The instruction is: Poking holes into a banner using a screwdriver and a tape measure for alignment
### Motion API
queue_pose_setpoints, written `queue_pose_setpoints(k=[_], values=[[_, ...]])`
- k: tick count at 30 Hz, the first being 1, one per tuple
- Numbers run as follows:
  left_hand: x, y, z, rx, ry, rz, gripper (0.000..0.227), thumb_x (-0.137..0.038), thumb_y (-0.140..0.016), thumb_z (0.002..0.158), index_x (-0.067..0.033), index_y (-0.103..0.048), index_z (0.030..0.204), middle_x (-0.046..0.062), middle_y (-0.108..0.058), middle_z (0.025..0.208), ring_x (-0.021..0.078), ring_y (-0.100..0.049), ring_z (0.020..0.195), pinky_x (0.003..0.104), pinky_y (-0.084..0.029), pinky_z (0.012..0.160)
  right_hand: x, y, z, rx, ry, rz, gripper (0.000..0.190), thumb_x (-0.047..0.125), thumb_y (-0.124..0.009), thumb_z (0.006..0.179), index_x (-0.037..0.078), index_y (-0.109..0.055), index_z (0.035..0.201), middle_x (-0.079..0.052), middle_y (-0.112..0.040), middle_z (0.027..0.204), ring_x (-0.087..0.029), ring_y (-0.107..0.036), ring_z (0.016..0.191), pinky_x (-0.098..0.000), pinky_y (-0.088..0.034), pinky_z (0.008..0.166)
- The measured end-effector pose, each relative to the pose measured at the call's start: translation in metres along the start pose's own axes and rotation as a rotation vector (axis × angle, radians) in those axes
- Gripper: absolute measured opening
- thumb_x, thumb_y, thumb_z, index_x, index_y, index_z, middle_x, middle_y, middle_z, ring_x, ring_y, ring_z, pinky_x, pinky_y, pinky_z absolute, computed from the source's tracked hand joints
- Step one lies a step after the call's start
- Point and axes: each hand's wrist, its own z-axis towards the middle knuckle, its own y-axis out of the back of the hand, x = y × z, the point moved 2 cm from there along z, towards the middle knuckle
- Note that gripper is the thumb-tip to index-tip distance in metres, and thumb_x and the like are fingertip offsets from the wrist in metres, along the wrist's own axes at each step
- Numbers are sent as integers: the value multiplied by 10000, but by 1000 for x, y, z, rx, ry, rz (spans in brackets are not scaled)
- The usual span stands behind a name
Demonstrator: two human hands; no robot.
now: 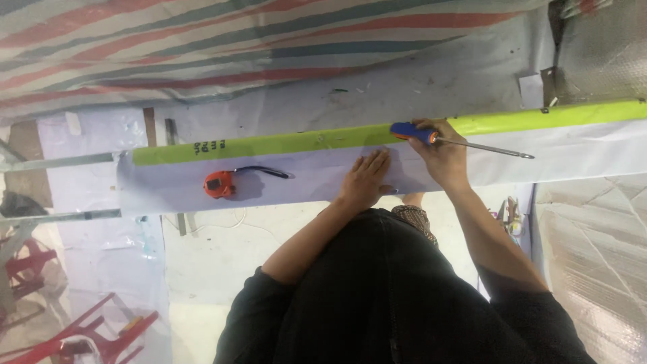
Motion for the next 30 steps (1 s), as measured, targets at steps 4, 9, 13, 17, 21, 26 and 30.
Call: queue_pose_setpoints(k=[4, 9, 13, 17, 21, 26, 30], values=[[-3, 0, -8, -104, -4, 20, 831, -653, -674, 829, -165, -538, 1488, 51, -491, 1582, 279, -491, 1454, 516, -446, 1152, -26, -43, -7, 58, -54, 23, 301, 65, -846, 864, 88, -699, 1126, -134, -744, 1089, -330, -694, 929, -386, -558, 721], [-1, -1, -7, -47, 11, -21, 824, -570, -747, 804, -165, -534, 1489, 49, -479, 1594, 276, -464, 1482, 526, -449, 1155, 4, -36, 4, 69, 44, -133, 283, 196, -894, 907, 81, -720, 1098, -135, -752, 971, -358, -732, 815, -341, -603, 665], [-7, -1, -9, -46, -1, -4, 850, -620, -730, 788, -163, -539, 1480, 55, -489, 1585, 285, -489, 1461, 521, -474, 1133, -2, -37, -9, 40, 156, -146, 262, 156, -851, 942, 26, -680, 1091, -195, -729, 1008, -401, -717, 830, -382, -595, 639], [12, 23, 1, 7, -57, -135, 681, -445, -792, 804, -156, -619, 1395, 90, -624, 1442, 357, -554, 1396, 546, -482, 1103, 3, -25, -3, 198, -179, -170, 285, 236, -765, 959, 65, -624, 1136, -204, -730, 1064, -434, -706, 964, -515, -577, 767], [63, -37, 12, -242, 37, -464, 236, -243, -727, 914, -183, -762, 1139, 73, -758, 1196, 384, -702, 1122, 516, -579, 868, 60, 21, -3, 122, -374, -70, 321, 299, -650, 1065, 87, -511, 1263, -238, -700, 1150, -435, -688, 1015, -587, -526, 820], [47, 45, 74, -311, -18, -186, 539, -217, -796, 852, -167, -637, 1365, 128, -598, 1453, 384, -549, 1360, 518, -460, 1103, 76, 74, -33, 259, -543, -141, 494, 285, -520, 1087, 80, -408, 1523, -323, -651, 1207, -515, -656, 1046, -611, -509, 854], [44, 44, 77, -289, -71, -2, 593, -187, -713, 875, -190, -557, 1448, 22, -567, 1513, 273, -548, 1360, 471, -444, 1064, 12, 113, -71, 285, -476, -292, 533, 114, -714, 912, 106, -587, 1430, -88, -685, 1284, -235, -712, 961, -353, -536, 913]])
